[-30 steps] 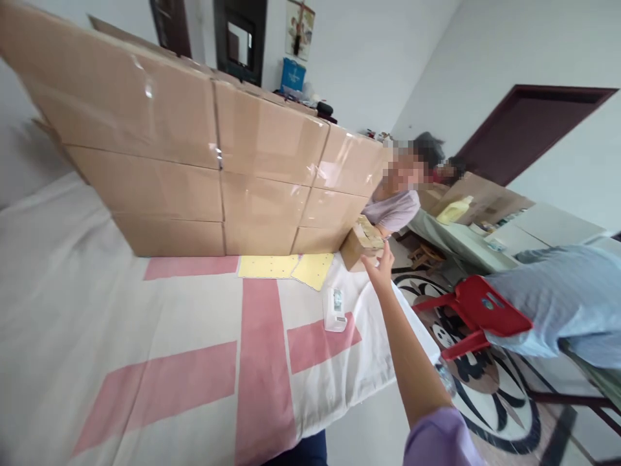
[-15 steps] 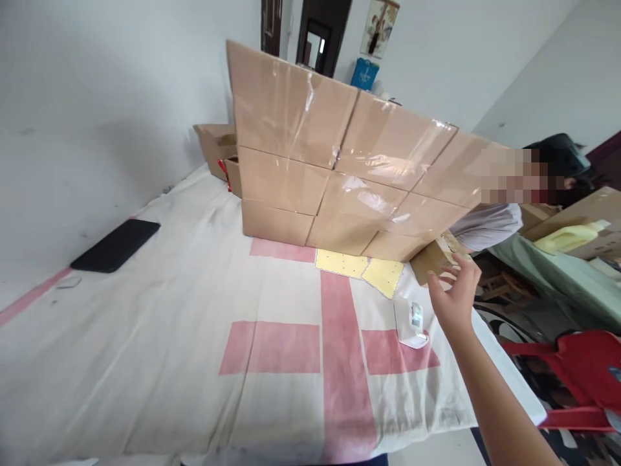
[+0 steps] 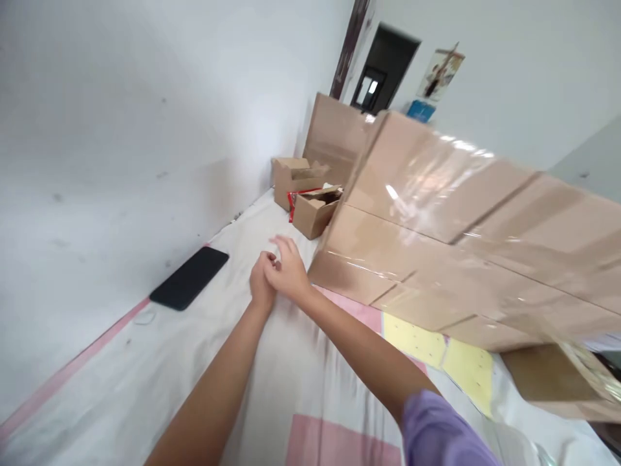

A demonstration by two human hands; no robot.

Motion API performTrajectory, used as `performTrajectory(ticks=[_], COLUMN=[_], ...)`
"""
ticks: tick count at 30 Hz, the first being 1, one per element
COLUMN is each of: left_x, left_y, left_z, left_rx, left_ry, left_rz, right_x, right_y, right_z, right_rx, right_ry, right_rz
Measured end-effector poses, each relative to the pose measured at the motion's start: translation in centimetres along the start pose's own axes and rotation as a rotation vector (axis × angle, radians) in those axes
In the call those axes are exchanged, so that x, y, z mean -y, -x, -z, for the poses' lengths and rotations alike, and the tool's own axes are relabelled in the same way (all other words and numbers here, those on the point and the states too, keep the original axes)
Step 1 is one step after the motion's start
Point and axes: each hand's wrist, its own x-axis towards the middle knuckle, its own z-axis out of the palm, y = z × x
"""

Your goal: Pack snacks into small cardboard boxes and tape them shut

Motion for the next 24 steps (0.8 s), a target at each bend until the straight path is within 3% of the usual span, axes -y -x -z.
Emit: performTrajectory(ticks=[2,4,7,12,18,20,22,24], left_x=[0.5,0.8,1.0,1.8,1.9,0.3,-1.7,-3.4], left_y=[-0.4,-0.3,0.0,0.0,0.0,-2.3,-7.1,-13.9], left_z=[-0.1,-0.3,-0.4,-0.1,1.6,1.9,1.6,0.5], left_rx=[0.005,0.063,0.182,0.097,-0.054,-0.189,-0.259,-0.269], left_ry=[-0.021,-0.035,-0.009,0.04,0.108,0.031,0.031,0.145], left_rz=[0.008,-0.016,-0.015,-0.013,0.023,-0.144,-0.314,-0.18], right_x=[-3.0,-6.1,-10.1,-14.2,-15.3,-14.7,-14.1,-13.6], right_y=[-6.7,-12.3,-16.8,-16.1,-14.9,-14.8,-14.6,-14.5], right_z=[-4.9,-8.3,-10.7,-12.2,-13.8,-13.8,-13.6,-13.4], right_rx=[-0.142,-0.301,-0.376,-0.341,-0.407,-0.434,-0.455,-0.465], right_ry=[-0.035,-0.104,-0.153,-0.111,-0.137,-0.137,-0.151,-0.191], right_rz=[-0.173,-0.414,-0.497,-0.313,-0.376,-0.392,-0.421,-0.443])
